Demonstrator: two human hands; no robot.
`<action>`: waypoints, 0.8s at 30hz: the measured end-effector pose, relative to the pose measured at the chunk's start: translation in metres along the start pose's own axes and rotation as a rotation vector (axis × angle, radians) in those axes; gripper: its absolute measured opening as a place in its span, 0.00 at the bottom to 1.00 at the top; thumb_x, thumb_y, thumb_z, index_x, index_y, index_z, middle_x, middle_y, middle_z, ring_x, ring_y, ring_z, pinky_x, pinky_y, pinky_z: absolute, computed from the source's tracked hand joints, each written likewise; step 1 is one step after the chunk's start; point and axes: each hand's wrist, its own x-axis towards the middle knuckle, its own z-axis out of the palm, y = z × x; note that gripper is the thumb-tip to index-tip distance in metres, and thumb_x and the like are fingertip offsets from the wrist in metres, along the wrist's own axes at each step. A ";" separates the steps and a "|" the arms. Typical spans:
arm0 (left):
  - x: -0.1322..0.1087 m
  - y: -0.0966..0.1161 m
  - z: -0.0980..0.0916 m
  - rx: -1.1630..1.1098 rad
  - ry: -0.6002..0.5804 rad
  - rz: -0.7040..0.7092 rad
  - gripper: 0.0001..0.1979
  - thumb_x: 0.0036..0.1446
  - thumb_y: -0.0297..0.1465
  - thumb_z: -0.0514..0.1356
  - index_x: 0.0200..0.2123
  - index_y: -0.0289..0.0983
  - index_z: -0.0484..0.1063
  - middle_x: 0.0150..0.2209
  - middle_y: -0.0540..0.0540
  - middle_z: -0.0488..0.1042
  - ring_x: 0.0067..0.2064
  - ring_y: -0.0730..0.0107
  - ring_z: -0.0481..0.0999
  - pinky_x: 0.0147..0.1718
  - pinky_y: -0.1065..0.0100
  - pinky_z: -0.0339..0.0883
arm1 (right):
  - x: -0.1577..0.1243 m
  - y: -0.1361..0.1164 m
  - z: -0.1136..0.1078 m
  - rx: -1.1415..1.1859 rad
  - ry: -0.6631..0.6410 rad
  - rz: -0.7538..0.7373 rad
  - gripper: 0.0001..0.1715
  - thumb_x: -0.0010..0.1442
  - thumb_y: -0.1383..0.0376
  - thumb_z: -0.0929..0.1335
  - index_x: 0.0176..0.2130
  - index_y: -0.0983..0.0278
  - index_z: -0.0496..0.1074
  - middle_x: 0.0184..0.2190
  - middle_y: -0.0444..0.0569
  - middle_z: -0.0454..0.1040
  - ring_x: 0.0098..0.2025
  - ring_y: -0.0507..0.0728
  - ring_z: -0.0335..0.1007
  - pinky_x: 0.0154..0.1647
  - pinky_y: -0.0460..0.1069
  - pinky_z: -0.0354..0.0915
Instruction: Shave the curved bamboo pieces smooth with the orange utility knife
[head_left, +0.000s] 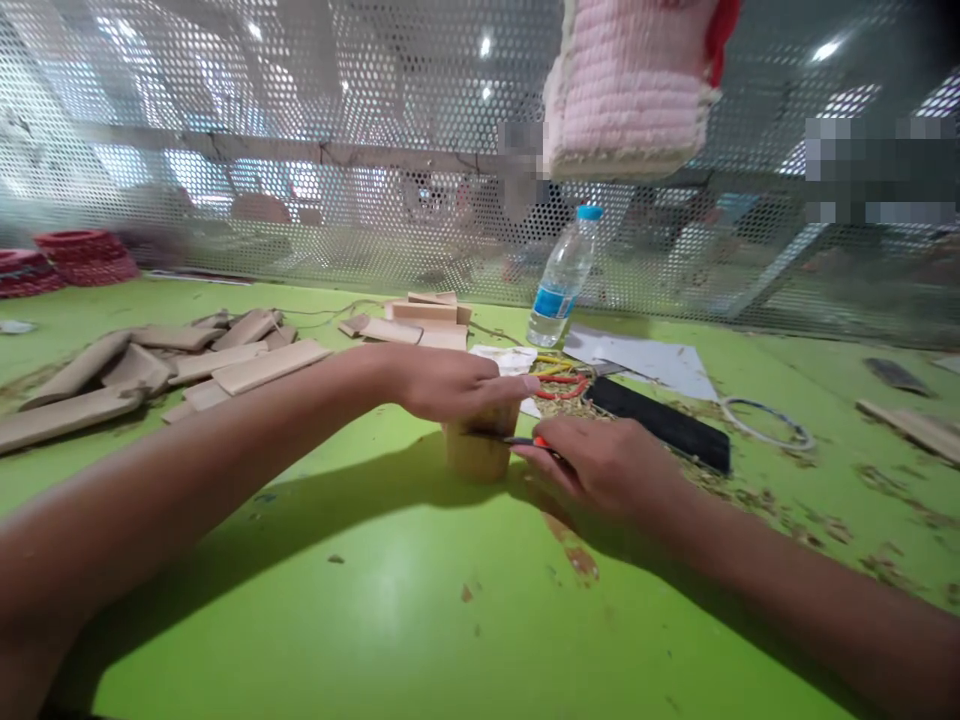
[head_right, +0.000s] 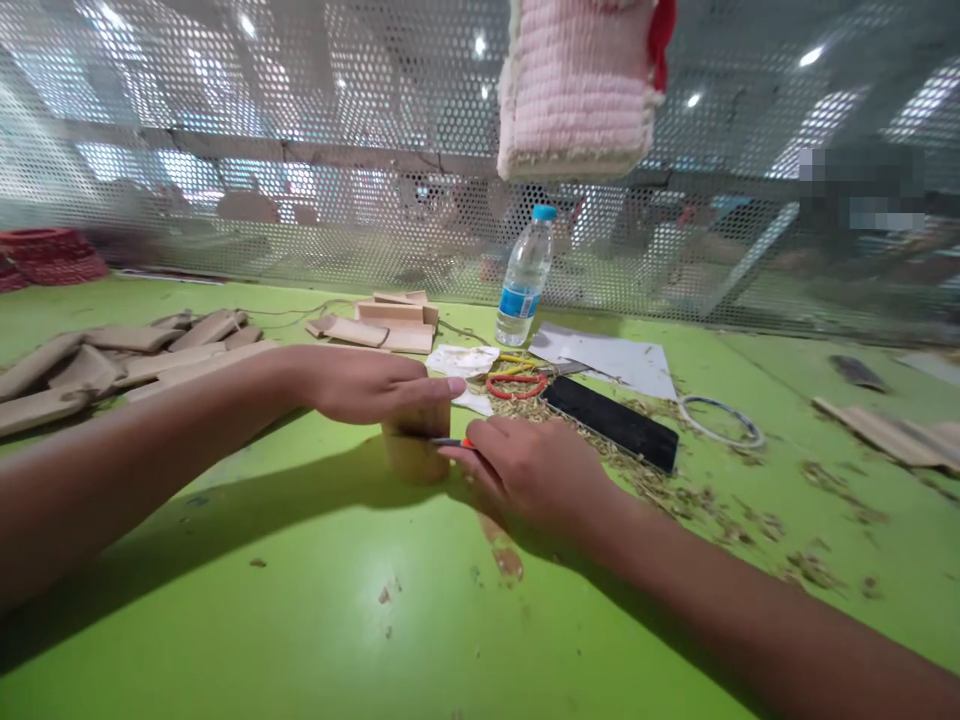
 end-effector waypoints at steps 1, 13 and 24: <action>0.001 -0.001 0.000 -0.006 -0.017 0.022 0.36 0.68 0.52 0.39 0.30 0.34 0.76 0.30 0.44 0.75 0.33 0.65 0.69 0.37 0.67 0.61 | 0.001 0.001 -0.002 -0.007 0.031 0.003 0.25 0.73 0.54 0.57 0.29 0.63 0.68 0.22 0.45 0.70 0.22 0.51 0.59 0.26 0.49 0.46; 0.009 -0.009 0.000 0.018 -0.025 0.064 0.34 0.69 0.49 0.38 0.43 0.34 0.79 0.40 0.43 0.79 0.39 0.66 0.72 0.41 0.69 0.63 | 0.003 0.007 0.010 0.052 0.121 0.051 0.27 0.72 0.53 0.57 0.26 0.62 0.65 0.19 0.43 0.66 0.20 0.50 0.56 0.25 0.47 0.47; 0.010 -0.012 -0.001 0.017 -0.039 0.050 0.33 0.69 0.48 0.39 0.44 0.35 0.79 0.43 0.43 0.80 0.43 0.65 0.74 0.45 0.70 0.63 | 0.003 0.011 0.007 0.129 -0.065 0.092 0.31 0.72 0.49 0.54 0.28 0.63 0.67 0.21 0.46 0.70 0.22 0.52 0.59 0.26 0.49 0.44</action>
